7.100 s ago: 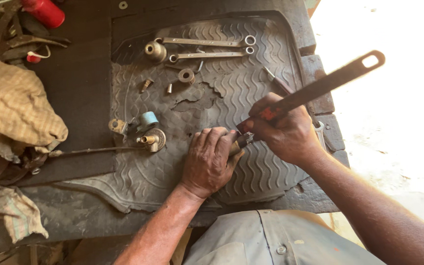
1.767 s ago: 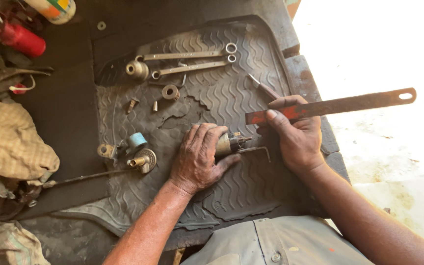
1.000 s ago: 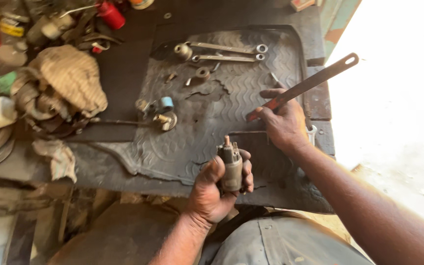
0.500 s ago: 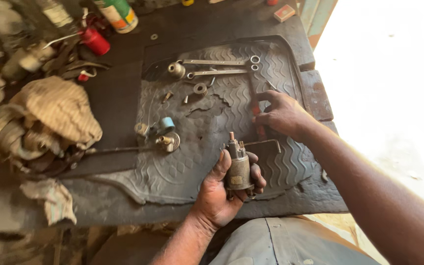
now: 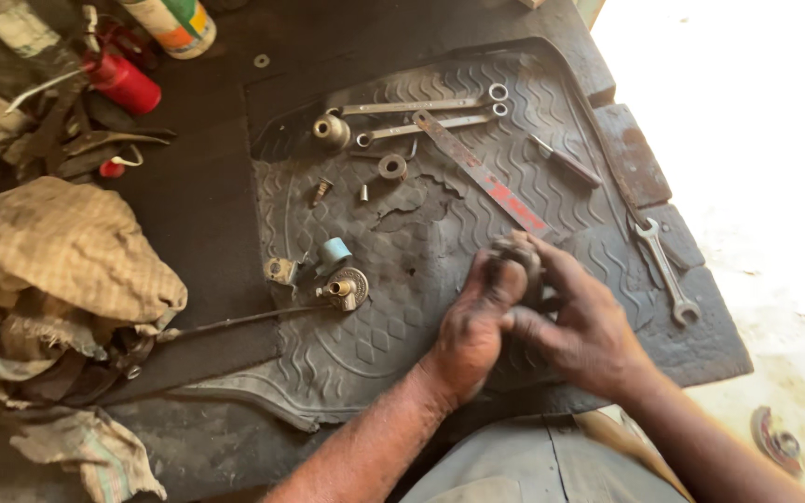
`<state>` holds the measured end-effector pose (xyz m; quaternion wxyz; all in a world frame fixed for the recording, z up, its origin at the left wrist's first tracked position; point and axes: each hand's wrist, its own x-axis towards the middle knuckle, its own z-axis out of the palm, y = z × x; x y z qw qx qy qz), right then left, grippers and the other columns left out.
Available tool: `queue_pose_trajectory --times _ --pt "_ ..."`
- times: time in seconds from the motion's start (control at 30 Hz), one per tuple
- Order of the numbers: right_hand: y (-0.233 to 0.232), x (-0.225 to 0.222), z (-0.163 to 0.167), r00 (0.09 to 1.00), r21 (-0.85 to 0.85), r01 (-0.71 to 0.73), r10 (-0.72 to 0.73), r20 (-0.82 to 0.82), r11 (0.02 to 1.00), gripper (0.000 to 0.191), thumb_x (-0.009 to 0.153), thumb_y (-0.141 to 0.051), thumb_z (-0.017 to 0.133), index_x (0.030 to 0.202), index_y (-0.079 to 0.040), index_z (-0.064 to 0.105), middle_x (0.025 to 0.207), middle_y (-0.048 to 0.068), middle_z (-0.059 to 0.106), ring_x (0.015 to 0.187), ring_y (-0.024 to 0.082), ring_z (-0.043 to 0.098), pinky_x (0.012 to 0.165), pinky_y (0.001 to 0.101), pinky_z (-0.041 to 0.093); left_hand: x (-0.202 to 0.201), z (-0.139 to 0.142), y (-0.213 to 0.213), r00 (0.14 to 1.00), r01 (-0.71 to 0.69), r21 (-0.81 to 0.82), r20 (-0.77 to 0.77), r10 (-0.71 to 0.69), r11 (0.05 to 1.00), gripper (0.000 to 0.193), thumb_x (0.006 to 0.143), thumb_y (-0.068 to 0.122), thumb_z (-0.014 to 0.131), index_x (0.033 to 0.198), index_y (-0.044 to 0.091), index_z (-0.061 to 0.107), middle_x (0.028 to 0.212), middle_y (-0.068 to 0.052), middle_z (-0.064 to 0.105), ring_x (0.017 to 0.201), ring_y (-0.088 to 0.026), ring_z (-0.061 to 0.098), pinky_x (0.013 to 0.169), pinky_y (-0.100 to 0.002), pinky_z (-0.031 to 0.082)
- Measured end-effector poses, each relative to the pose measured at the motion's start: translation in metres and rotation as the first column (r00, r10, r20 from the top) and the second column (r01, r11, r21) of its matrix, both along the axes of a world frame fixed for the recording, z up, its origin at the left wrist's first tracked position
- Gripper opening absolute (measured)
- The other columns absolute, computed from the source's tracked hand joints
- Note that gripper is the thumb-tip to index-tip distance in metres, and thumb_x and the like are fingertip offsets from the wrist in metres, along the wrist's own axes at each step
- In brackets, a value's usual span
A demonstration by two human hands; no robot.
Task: The person uses a flat metal bar to scrape and clean the exterior of a small cylindrical mechanical component held in the left hand. After scraping, the person wipes the component with a cloth. The work is performed on a rubber mat with various tools and parts nearby.
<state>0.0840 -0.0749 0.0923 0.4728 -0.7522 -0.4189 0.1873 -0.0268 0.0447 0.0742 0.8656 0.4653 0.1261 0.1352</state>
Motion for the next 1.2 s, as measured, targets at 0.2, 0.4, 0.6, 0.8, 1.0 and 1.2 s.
queue_pose_trajectory --times 0.2,0.4,0.6,0.8,1.0,1.2 --pt "-0.014 -0.007 -0.018 0.985 0.058 0.148 -0.152 0.083 0.987 0.059 0.078 -0.012 0.073 0.135 -0.006 0.058 0.117 0.010 0.075 0.107 0.022 0.075 0.093 0.0340 0.057 -0.018 0.010 0.018 0.999 -0.043 0.741 0.031 0.030 0.671 0.065 0.100 0.028 0.067 0.151 -0.002 0.041 0.152 -0.016 0.045 0.142 -0.027 0.042 0.116 -0.040 0.036" --pt "-0.016 -0.013 -0.021 0.960 0.079 0.131 -0.146 0.239 0.988 0.063 0.072 -0.019 0.089 0.128 -0.008 0.063 0.112 0.011 0.072 0.105 0.023 0.070 0.090 0.0345 0.054 -0.113 0.014 0.081 0.856 -0.447 0.431 -0.047 0.515 0.784 0.031 0.097 0.008 0.069 0.127 0.002 0.069 0.100 -0.006 0.070 0.081 -0.010 0.062 0.070 -0.024 0.052" --pt "-0.012 -0.007 -0.008 0.990 0.101 0.143 -0.142 -0.011 0.985 0.059 0.075 -0.016 0.086 0.129 -0.009 0.063 0.110 0.006 0.075 0.102 0.016 0.072 0.091 0.0301 0.056 -0.219 0.006 0.148 0.322 -0.676 0.727 0.140 0.936 0.124 0.014 0.110 0.010 0.069 0.117 -0.001 0.063 0.112 -0.010 0.070 0.100 -0.014 0.068 0.091 -0.028 0.058" --pt "-0.005 -0.012 -0.015 0.982 0.059 0.170 -0.174 0.074 0.984 0.059 0.074 -0.016 0.087 0.127 -0.009 0.063 0.108 0.005 0.076 0.100 0.015 0.072 0.090 0.0301 0.055 -0.277 -0.005 0.187 0.023 -0.857 0.515 0.077 0.997 -0.020 0.022 0.107 0.018 0.071 0.113 0.006 0.054 0.102 -0.006 0.066 0.083 -0.012 0.062 0.071 -0.028 0.053" --pt "-0.009 -0.009 -0.023 0.982 0.070 0.173 -0.178 0.063 0.982 0.060 0.074 -0.016 0.087 0.128 -0.008 0.062 0.108 0.005 0.075 0.101 0.015 0.072 0.090 0.0301 0.055 -0.264 -0.020 0.203 -0.003 -0.759 0.651 -0.009 1.000 0.004 0.032 0.106 0.028 0.075 0.111 0.012 0.047 0.101 -0.003 0.063 0.081 -0.009 0.061 0.067 -0.028 0.052" --pt "-0.010 -0.010 -0.021 0.980 0.039 0.186 -0.188 0.068 0.982 0.060 0.073 -0.015 0.087 0.127 -0.008 0.063 0.107 0.005 0.076 0.100 0.014 0.073 0.090 0.0308 0.055 -0.258 -0.029 0.217 0.099 -0.677 0.732 -0.011 0.995 0.075 0.018 0.101 0.017 0.077 0.098 0.007 0.062 0.097 -0.005 0.069 0.086 -0.015 0.064 0.075 -0.031 0.052"
